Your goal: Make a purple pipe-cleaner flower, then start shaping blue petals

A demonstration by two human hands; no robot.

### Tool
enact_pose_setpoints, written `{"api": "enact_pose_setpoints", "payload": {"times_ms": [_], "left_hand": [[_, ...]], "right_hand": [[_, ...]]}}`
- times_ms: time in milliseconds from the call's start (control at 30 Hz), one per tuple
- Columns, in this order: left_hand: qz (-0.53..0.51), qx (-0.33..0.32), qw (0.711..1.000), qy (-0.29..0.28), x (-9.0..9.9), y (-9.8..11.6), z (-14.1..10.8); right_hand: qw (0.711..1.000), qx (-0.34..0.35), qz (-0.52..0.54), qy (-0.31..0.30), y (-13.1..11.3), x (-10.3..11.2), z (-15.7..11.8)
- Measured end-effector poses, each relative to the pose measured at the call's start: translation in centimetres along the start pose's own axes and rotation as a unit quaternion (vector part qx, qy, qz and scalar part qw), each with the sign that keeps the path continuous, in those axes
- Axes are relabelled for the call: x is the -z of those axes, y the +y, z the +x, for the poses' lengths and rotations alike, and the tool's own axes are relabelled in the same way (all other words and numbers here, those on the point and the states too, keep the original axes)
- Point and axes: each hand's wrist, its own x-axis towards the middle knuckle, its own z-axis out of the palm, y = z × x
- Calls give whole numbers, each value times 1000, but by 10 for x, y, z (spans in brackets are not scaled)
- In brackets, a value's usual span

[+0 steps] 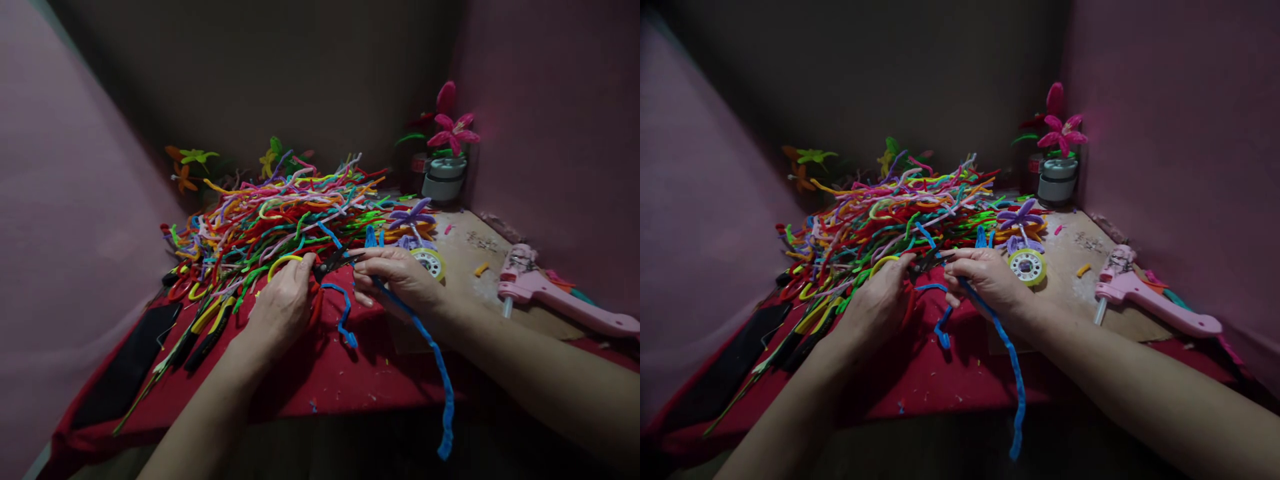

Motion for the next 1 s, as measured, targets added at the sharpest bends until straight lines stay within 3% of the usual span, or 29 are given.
{"api": "enact_pose_setpoints", "payload": {"times_ms": [200,400,767,1000], "left_hand": [[35,-6,999,29,-4,-1,-1],[20,-7,1000,11,-4,0,-1],[143,-6,990,4,-4,6,-2],[140,8,990,-4,-4,8,-4]], "right_hand": [[1000,-5,-6,13,-1,-1,0],[1000,-4,-7,-24,1,3,1],[999,-4,-24,-32,-1,3,-1],[999,3,-29,-23,0,3,-1]]}}
